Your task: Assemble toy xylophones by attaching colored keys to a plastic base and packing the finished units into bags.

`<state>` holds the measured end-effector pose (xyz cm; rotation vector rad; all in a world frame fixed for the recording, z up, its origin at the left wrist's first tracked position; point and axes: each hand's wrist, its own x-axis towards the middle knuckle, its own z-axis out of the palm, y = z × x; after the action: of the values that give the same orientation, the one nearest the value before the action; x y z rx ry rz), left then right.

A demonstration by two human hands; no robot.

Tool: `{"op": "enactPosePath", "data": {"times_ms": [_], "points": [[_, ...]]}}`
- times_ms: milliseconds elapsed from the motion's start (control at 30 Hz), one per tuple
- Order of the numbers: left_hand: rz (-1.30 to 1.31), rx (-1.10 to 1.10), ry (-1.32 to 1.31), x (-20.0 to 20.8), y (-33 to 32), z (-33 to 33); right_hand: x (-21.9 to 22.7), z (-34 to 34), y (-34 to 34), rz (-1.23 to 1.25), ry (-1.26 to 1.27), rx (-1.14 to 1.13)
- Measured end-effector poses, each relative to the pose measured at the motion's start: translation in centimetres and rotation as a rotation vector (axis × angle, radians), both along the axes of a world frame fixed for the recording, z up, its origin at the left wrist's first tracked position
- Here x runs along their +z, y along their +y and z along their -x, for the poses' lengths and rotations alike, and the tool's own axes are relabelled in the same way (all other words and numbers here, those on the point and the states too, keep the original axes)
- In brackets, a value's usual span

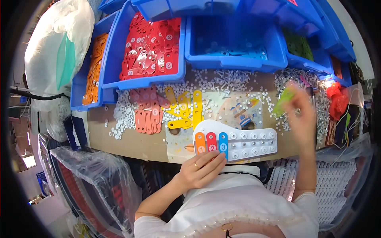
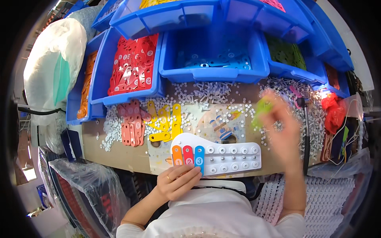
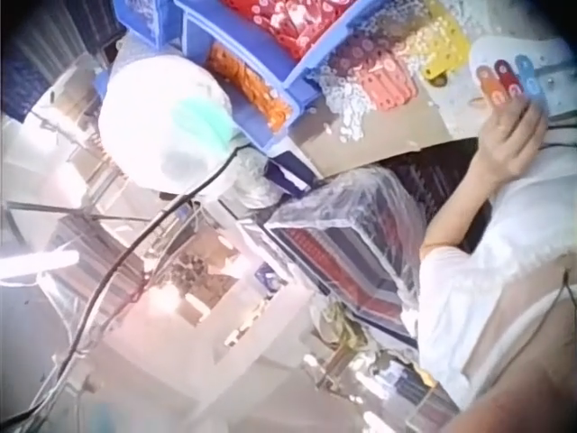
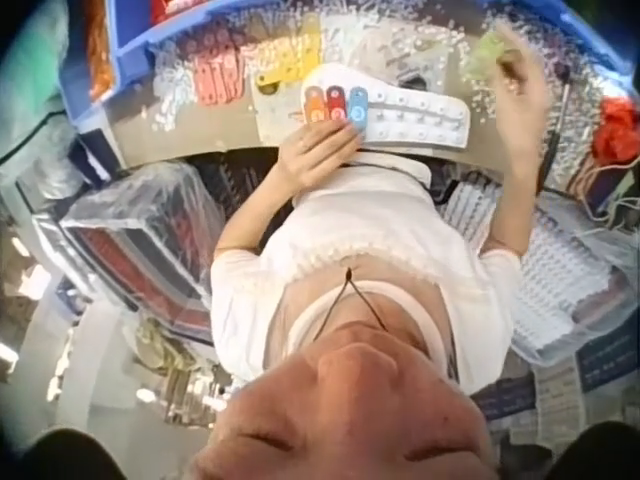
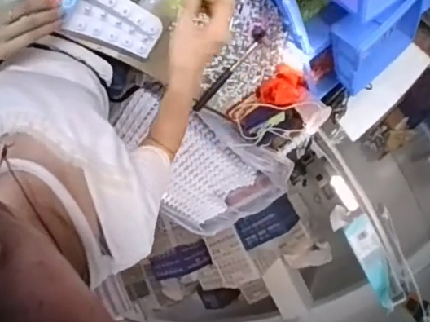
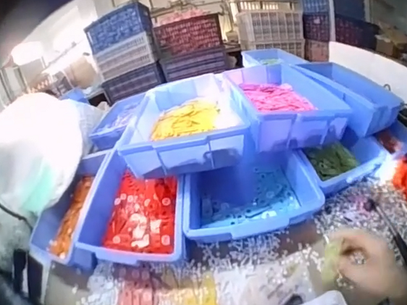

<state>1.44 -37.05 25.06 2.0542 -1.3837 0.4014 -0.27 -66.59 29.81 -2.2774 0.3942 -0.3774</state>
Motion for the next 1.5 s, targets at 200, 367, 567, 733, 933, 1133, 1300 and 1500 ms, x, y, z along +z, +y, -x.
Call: {"op": "enactPosePath", "data": {"times_ms": [200,367,567,733,933,1133,1300,1500], "points": [[-0.081,-0.033,0.047,-0.8,0.2,0.8,-3.2,3.4,7.6,-0.462,0.215,0.186],[-0.135,-0.052,0.061,-0.7,0.0,0.6,-3.6,2.6,9.2,-0.209,0.148,0.298],[-0.118,-0.03,0.129,-1.4,-0.4,0.9,-3.7,2.3,9.0,0.005,0.136,0.335],[-0.107,-0.061,0.181,-1.3,-0.3,0.5,-3.3,2.9,7.5,0.216,0.114,0.535],[0.032,-0.023,0.266,-0.6,1.8,-0.4,-1.3,2.3,6.7,0.289,0.236,0.702],[-0.037,0.694,0.215,-1.2,5.5,-6.4,-1.5,-4.5,10.8,0.377,-0.076,0.907],[-0.143,0.912,0.153,-2.2,4.7,-8.5,-6.1,-11.8,18.4,0.42,-0.189,0.83],[-0.094,0.919,0.214,-2.2,4.5,-8.2,-6.8,-13.9,20.8,0.726,-0.024,0.837]]}}
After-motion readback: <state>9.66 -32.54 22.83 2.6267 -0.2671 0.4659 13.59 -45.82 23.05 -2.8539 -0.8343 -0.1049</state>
